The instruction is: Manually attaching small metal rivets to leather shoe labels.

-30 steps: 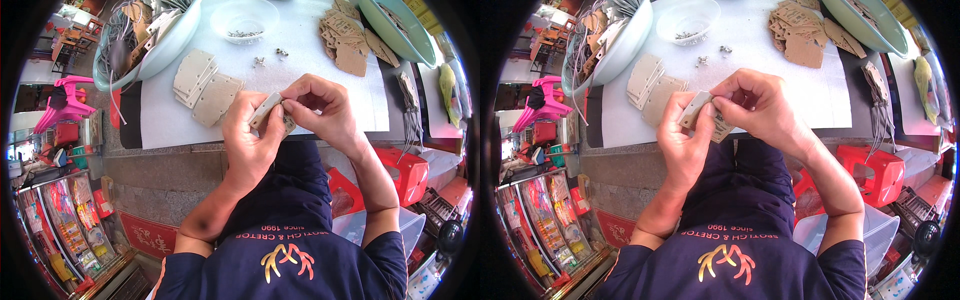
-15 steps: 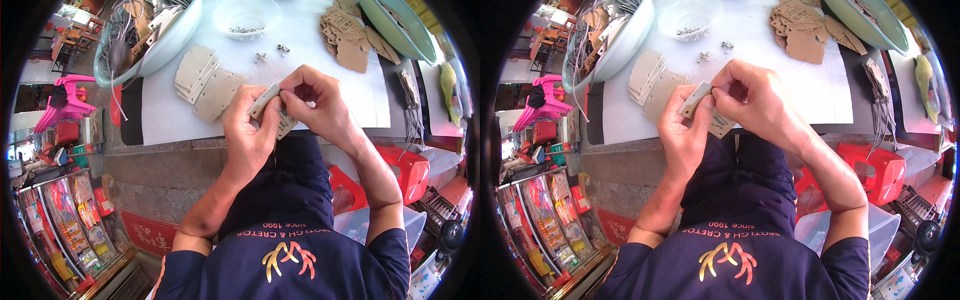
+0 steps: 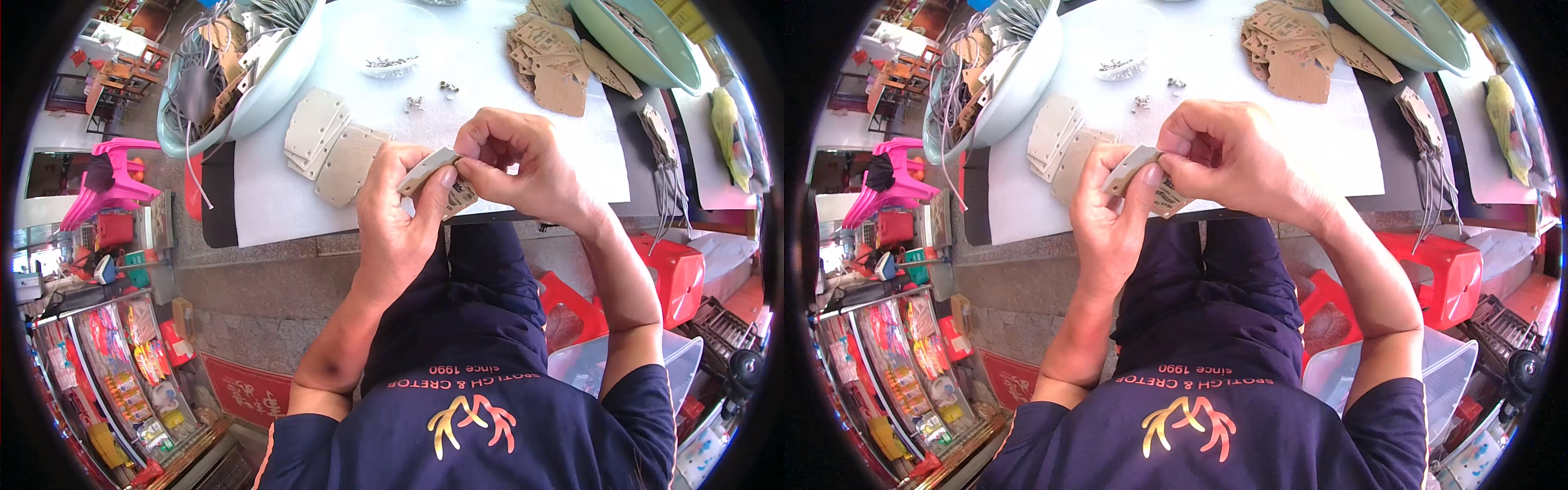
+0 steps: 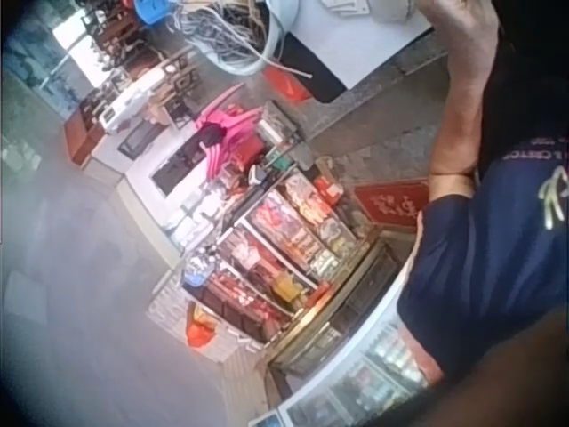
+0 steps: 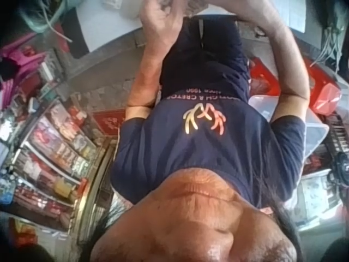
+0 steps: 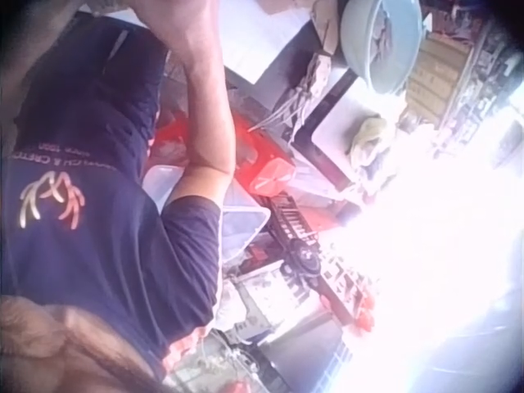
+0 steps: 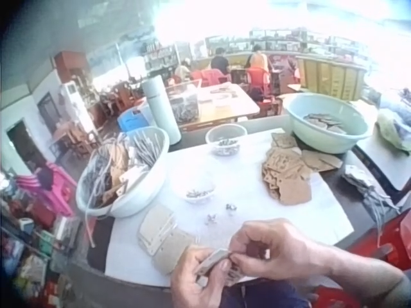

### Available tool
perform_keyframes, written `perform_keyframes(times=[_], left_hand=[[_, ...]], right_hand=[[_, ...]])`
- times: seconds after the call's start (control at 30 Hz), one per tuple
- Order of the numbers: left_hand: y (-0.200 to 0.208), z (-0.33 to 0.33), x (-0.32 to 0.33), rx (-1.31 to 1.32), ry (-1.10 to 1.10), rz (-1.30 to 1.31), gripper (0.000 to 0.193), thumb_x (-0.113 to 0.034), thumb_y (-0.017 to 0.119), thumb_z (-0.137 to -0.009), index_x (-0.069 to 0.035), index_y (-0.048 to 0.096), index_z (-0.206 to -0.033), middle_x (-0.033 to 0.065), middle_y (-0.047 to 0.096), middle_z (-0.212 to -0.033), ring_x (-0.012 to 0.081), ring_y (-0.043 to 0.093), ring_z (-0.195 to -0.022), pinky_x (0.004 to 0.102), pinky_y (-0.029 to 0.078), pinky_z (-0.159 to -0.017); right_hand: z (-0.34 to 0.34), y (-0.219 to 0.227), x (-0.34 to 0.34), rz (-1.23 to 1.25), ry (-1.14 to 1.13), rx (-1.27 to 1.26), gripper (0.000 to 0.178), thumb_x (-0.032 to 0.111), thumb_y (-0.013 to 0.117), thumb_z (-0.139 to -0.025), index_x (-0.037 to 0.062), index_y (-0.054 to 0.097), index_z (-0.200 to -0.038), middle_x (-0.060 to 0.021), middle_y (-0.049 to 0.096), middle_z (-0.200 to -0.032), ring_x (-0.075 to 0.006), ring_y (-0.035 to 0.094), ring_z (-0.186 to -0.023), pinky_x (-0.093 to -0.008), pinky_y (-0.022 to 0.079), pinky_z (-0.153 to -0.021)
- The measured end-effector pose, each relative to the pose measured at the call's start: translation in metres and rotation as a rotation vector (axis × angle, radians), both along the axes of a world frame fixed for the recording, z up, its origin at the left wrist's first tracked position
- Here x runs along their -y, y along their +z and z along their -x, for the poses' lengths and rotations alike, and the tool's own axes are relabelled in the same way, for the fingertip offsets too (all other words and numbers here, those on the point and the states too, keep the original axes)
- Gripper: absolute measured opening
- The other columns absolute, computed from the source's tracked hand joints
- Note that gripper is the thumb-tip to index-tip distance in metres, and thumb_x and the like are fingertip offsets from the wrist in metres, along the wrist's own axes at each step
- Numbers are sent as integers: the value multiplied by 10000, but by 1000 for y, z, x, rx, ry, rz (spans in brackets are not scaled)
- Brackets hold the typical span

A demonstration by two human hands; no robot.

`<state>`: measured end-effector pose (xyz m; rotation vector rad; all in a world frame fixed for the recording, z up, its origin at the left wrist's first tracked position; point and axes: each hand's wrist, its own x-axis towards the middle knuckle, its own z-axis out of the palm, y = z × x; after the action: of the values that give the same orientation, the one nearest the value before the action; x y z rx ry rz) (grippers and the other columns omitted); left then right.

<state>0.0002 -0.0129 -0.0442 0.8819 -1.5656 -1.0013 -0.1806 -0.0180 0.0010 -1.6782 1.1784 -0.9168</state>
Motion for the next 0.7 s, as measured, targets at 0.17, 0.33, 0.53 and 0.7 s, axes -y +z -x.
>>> perform_keyframes(times=[0.17, 0.33, 0.53, 0.7], left_hand=[[5, 2, 0, -115, -80, -103, 114, -30, 631, -903, 6, 549, -974, 56, 563, -873, 113, 540, -781, 267, 458, -702], [0, -1, 2, -36, -81, -59, 134, -32, 623, -905, 9, 529, -991, 78, 561, -876, 142, 544, -782, 287, 455, -704], [5, -1, 6, 95, -99, 61, 172, -39, 599, -917, 13, 495, -1044, 98, 559, -882, 171, 551, -790, 306, 452, -707], [15, -4, 9, 7, -105, -51, 168, -81, 573, -951, 2, 490, -1071, 76, 580, -915, 116, 546, -783, 273, 456, -681]], right_hand=[[6, -1, 7, 168, 63, -107, 105, 81, 614, -783, 26, 539, -832, -28, 518, -670, -125, 505, -607, -274, 428, -557], [2, -2, 10, 289, 92, -182, 157, 130, 592, -753, 27, 516, -845, -112, 504, -651, -286, 520, -617, -369, 434, -593], [1, -6, 10, 261, 54, -218, 180, 156, 596, -763, 23, 524, -861, -131, 525, -668, -301, 540, -631, -377, 445, -603], [-1, -14, 11, -23, 28, 44, 185, 193, 601, -908, 21, 570, -969, 22, 534, -768, -46, 430, -619, -224, 366, -532]])
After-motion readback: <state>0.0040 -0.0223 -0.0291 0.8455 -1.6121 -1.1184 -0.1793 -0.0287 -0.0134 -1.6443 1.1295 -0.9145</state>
